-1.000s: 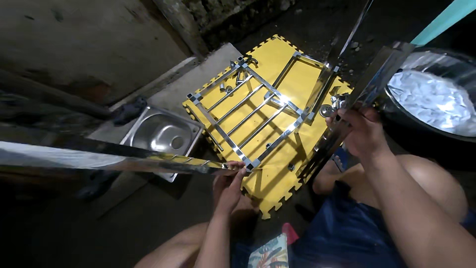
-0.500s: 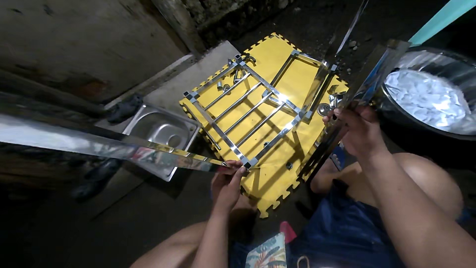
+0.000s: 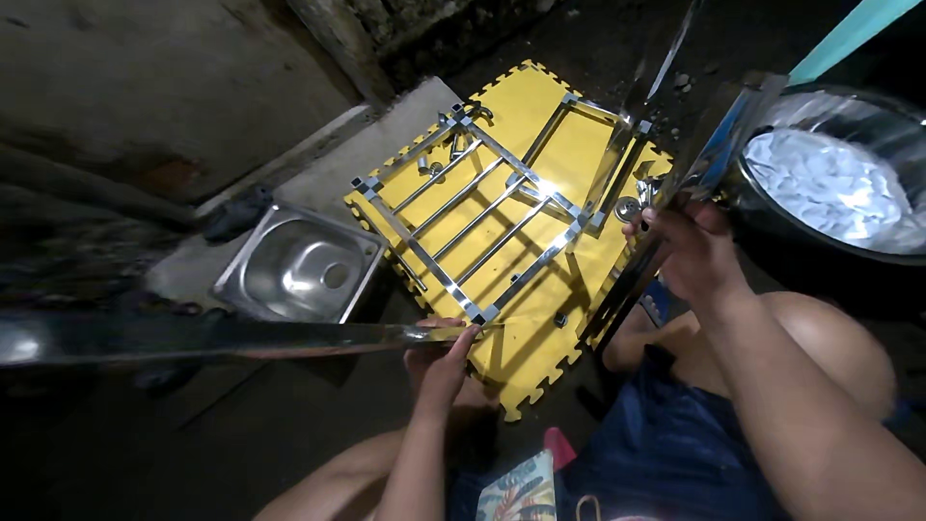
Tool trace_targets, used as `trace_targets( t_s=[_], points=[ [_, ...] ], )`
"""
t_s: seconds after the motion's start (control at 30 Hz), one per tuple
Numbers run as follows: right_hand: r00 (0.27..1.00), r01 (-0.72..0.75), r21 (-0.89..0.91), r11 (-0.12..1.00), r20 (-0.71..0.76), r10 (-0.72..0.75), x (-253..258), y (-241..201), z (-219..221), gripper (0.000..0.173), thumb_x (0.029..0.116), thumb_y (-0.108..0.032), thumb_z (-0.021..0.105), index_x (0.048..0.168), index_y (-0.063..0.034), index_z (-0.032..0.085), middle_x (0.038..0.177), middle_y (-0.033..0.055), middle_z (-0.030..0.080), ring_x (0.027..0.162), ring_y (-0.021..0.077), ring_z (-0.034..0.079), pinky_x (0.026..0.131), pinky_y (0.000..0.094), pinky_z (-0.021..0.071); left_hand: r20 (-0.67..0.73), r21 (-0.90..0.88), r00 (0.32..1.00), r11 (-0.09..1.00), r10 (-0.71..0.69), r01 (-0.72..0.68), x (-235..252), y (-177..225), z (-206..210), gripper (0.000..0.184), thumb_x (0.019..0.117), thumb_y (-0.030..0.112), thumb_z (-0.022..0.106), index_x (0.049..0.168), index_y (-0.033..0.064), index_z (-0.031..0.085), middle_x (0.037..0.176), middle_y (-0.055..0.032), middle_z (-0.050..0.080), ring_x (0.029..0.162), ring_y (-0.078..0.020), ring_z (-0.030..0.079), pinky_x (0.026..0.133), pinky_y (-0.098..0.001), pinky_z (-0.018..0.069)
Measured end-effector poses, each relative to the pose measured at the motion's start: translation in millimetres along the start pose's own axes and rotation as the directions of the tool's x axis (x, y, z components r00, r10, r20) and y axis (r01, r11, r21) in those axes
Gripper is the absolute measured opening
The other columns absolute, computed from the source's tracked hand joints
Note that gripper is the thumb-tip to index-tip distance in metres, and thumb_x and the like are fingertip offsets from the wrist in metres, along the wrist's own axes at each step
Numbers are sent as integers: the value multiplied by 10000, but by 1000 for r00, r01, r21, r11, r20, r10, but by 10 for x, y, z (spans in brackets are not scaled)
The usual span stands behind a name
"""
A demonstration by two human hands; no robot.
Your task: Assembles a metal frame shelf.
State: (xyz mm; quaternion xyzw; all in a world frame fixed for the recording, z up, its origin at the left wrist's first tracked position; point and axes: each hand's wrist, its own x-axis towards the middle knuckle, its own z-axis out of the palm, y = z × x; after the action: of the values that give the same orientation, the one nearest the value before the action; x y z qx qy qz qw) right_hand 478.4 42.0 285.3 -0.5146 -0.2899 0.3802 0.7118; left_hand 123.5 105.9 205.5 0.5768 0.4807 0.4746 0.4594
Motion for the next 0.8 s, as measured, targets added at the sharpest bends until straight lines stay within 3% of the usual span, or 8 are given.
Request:
trace_targets(
  t_s=[0.27, 0.43, 0.53, 0.8],
  points=[
    [1000, -2, 9, 1000, -4, 2, 5, 8, 10, 207, 939, -140, 700, 1119, -78, 621, 974, 96, 708, 866, 232, 718, 781, 415, 627, 21, -31, 999, 999, 38, -37, 20, -80, -5, 371, 795, 58, 867, 1058, 16, 610, 953, -104, 750, 838, -229, 745, 738, -368, 649],
    [1000, -2, 0, 1000, -1, 2, -4, 2, 15, 196, 942, -145, 694, 1114, -87, 621, 975, 89, 702, 872, 226, 713, 779, 406, 624, 9, 28, 1000, 1000, 5, -5, 10, -40, -1, 344, 830, 99, 842, 1076, 23, 615, 953, -80, 755, 836, -193, 745, 742, -341, 645],
    [1000, 3, -17, 1000, 0, -3, -3, 13, 7, 192, 950, -157, 685, 1114, -71, 633, 973, 106, 709, 870, 237, 709, 768, 411, 615, 30, 76, 999, 997, -34, 32, 3, -42, -19, 343, 858, 147, 827, 1099, 30, 613, 985, -66, 758, 815, -163, 741, 683, -309, 636],
    [1000, 13, -38, 999, 17, -12, 1, 14, 4, 140, 958, -155, 673, 1052, -57, 636, 946, 106, 711, 852, 225, 709, 766, 402, 612, 29, 94, 1000, 996, 0, -3, 18, -78, -19, 379, 855, 193, 847, 1110, 21, 625, 971, -93, 755, 819, -229, 747, 736, -374, 655]
  ],
)
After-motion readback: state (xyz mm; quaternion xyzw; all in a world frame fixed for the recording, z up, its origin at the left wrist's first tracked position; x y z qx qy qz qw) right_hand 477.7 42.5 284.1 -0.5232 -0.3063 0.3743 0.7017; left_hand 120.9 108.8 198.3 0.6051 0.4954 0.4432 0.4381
